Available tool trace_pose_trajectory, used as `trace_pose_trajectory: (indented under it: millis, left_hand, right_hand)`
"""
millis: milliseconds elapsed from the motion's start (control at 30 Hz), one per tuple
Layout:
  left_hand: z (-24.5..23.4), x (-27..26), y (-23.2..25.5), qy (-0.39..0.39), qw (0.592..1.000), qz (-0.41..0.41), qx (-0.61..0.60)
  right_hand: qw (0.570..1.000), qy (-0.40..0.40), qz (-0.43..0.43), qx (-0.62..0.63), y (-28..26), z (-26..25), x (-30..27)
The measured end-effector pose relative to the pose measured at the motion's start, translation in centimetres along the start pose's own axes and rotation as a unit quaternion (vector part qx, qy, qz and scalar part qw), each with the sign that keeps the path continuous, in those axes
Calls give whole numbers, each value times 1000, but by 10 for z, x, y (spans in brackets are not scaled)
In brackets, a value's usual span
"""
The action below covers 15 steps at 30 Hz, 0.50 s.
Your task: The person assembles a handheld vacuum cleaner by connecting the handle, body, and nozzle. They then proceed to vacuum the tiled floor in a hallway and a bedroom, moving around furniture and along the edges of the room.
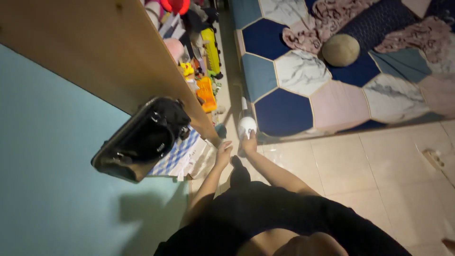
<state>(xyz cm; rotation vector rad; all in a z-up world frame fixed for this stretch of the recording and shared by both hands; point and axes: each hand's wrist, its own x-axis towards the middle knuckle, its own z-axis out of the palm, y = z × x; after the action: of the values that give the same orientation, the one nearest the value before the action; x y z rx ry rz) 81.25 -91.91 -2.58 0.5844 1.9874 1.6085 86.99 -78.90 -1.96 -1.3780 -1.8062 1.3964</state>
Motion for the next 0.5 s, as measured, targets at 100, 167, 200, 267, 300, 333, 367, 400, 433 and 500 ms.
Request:
trace_pose_trajectory:
  millis: [100, 167, 200, 267, 300, 333, 367, 400, 433, 500]
  left_hand:
    - [17, -40, -7, -71, 994, -85, 9]
    - [22, -57, -8, -108, 990, -86, 30]
    - [24, -65, -8, -125, 989, -61, 51]
    - [25, -79, -14, -161, 983, -37, 78]
    - [24, -85, -16, -182, 979, -41, 85]
    - [23, -92, -18, -202, 974, -44, 92]
    - [23, -98, -20, -215, 971, -29, 101]
    - [24, -104, -21, -227, 968, -14, 110]
    - [24, -108, -22, -242, 963, 4, 118]
    - [25, -116, -25, -258, 956, 26, 138]
  right_hand:
    - [996, -38, 84, -2, 30, -27, -59]
    - [997, -31, 70, 1, 41, -45, -88]
    - [998, -27, 64, 1, 45, -54, -100]
    - [997, -32, 75, 5, 54, -68, -116]
    - [996, -34, 83, 8, 60, -74, -127]
    - [996, -34, 84, -3, 65, -78, -137]
    - [996, -32, 84, -12, 69, -81, -143]
    - [996, -29, 84, -21, 73, -85, -150]
    - [994, -34, 103, -18, 78, -87, -157]
    - [989, -44, 143, -8, 88, -87, -175]
